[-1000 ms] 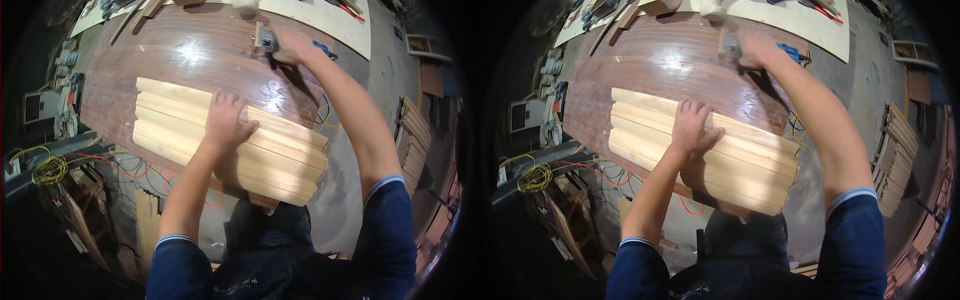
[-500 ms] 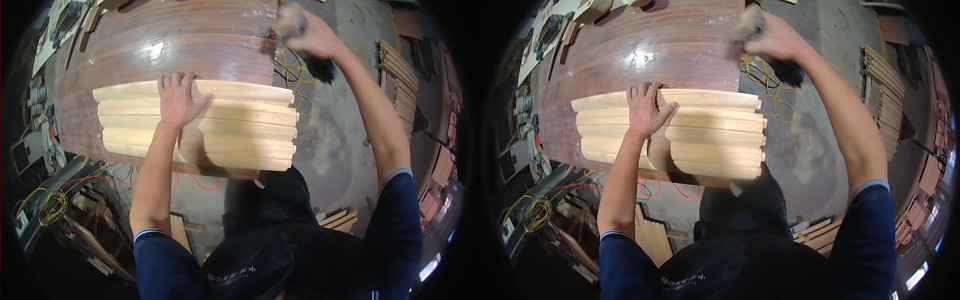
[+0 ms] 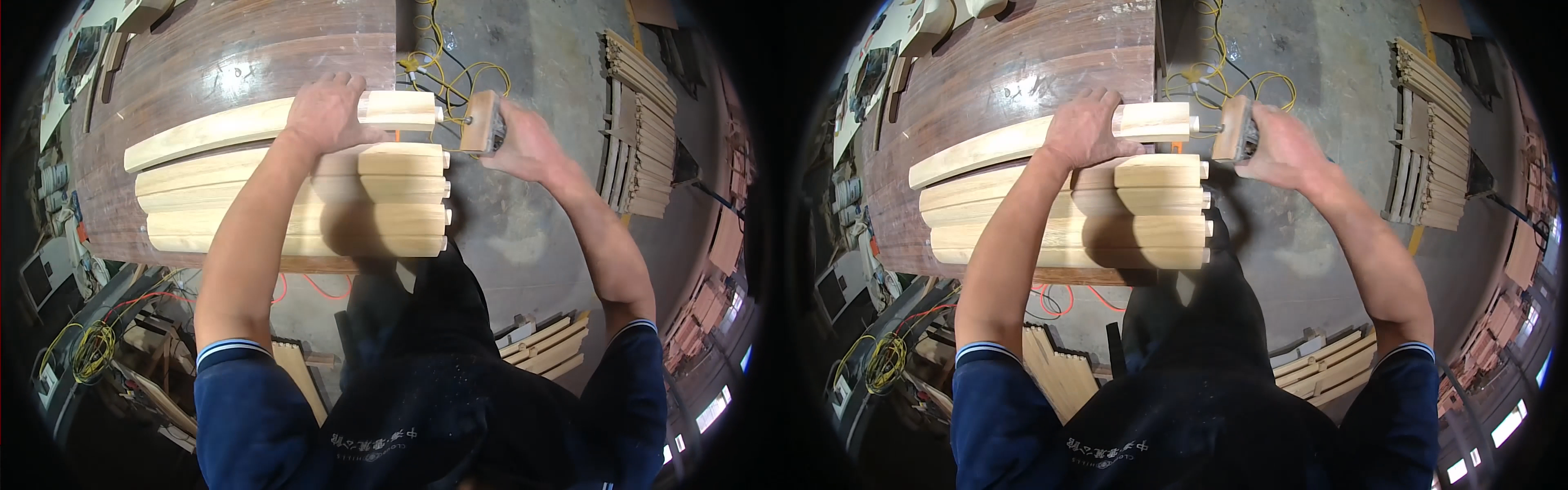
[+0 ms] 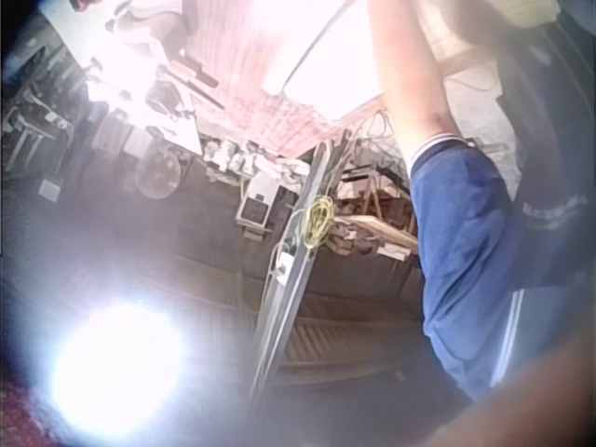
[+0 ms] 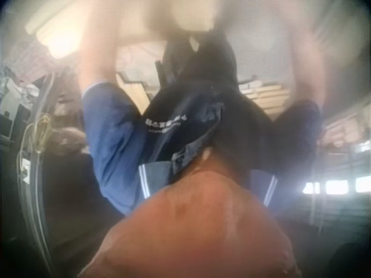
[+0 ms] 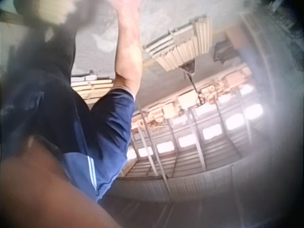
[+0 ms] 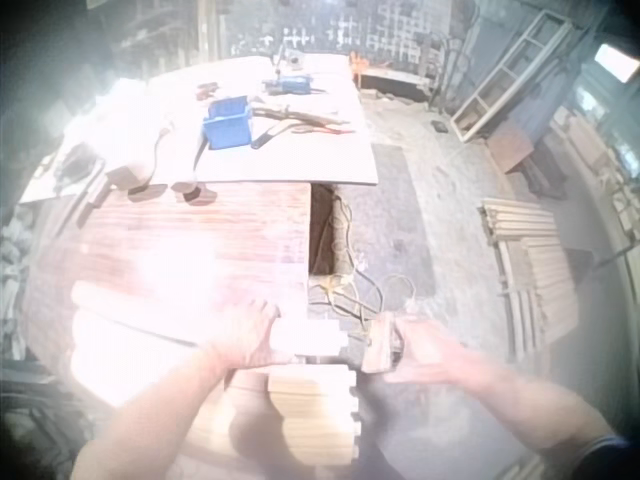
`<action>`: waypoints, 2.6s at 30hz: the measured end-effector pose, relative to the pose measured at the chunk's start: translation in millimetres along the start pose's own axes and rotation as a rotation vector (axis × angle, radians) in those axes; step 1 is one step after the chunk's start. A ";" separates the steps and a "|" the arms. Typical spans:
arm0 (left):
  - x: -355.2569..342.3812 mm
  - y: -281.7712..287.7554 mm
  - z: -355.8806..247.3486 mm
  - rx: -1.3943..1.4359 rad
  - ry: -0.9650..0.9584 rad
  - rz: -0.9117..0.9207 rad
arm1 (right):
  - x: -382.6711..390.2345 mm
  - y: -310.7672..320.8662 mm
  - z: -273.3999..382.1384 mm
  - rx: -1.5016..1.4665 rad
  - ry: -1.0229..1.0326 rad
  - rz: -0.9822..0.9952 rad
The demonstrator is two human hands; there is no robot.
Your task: The person holds and aligns wooden slats together, uses a palm router to shape the ends of the slats, and stacks them onto a pile in a workshop.
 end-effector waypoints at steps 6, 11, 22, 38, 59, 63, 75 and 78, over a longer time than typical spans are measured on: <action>-4.9 -3.8 2.6 0.003 0.018 0.016 | -26.8 -7.5 17.5 0.281 0.056 0.039; -5.6 -6.3 4.7 0.044 0.034 0.024 | -32.6 -8.4 29.6 0.358 -0.005 0.076; -11.8 0.4 7.9 0.079 0.051 0.129 | -34.7 -12.3 33.8 0.370 0.064 -0.008; -16.5 4.2 12.4 0.149 0.018 0.205 | -31.7 4.1 39.2 0.492 0.010 0.063; -15.5 6.6 9.0 0.153 0.019 0.197 | -46.8 0.0 39.3 0.458 0.029 0.080; -16.0 5.3 9.8 0.161 0.024 0.185 | -48.6 -0.4 38.8 0.442 0.041 0.062; -17.1 8.2 10.4 0.178 0.039 0.250 | -43.7 -9.3 33.9 0.410 0.065 0.068; -15.9 8.0 10.1 0.170 0.037 0.216 | -44.1 -8.9 33.6 0.412 0.094 0.024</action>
Point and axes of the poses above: each hand's wrist, its own x-axis away from the middle knuckle, its own y-axis out of the back of the hand, z = x × y, the point moved 4 cm from there along -x, towards the middle knuckle, and after that the axes turned 14 degrees about z, right-handed, at the moved point
